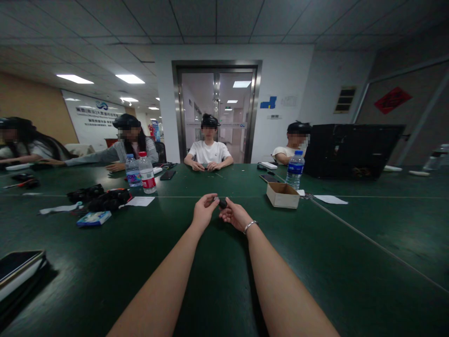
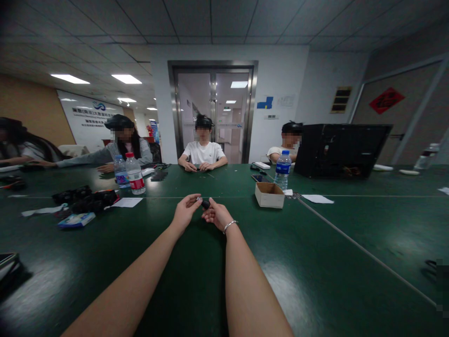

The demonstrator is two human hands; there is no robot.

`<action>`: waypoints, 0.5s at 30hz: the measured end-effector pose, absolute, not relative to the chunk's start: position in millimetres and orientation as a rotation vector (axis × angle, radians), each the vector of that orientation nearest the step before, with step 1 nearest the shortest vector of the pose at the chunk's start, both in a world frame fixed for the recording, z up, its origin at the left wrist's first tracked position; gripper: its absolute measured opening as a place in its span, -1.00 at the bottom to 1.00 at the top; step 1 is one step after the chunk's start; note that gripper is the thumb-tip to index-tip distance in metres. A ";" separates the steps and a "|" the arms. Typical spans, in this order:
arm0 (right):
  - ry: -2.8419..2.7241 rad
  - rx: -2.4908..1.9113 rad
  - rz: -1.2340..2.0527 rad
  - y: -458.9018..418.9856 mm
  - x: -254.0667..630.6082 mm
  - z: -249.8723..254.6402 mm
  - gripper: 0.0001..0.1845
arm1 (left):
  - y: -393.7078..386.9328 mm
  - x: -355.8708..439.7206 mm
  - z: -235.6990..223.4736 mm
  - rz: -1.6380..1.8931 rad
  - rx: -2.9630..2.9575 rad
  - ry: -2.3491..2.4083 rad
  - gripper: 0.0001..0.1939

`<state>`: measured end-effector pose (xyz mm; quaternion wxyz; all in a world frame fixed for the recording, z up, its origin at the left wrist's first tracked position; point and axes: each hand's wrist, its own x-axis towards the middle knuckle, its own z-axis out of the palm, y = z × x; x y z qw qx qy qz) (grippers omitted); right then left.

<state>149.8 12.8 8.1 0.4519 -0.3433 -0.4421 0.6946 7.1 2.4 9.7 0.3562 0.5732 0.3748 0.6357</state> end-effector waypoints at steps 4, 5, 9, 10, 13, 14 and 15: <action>-1.116 -0.906 1.718 14.6 148.6 8.6 -0.41 | -3.2 17.1 13.8 1.561 1.524 0.989 -0.68; -1.138 -0.909 1.722 15.4 147.8 8.1 -0.39 | -4.8 19.6 14.7 1.530 1.504 0.966 -0.66; -1.185 -0.854 1.740 19.1 145.0 3.7 -0.46 | -10.0 26.8 21.2 1.423 1.375 0.844 -0.61; -1.185 -0.834 1.738 19.6 144.9 2.7 -0.50 | -11.2 26.1 23.9 1.409 1.351 0.842 -0.61; -1.183 -0.829 1.717 19.4 145.6 2.0 -0.55 | -16.0 10.5 34.6 1.367 1.353 0.957 -0.66; -1.183 -0.841 1.705 18.6 146.0 2.6 -0.56 | -18.9 -0.1 38.4 1.326 1.386 1.024 -0.67; -1.183 -0.852 1.692 17.6 146.2 3.5 -0.59 | -22.9 -13.6 41.9 1.269 1.429 1.099 -0.68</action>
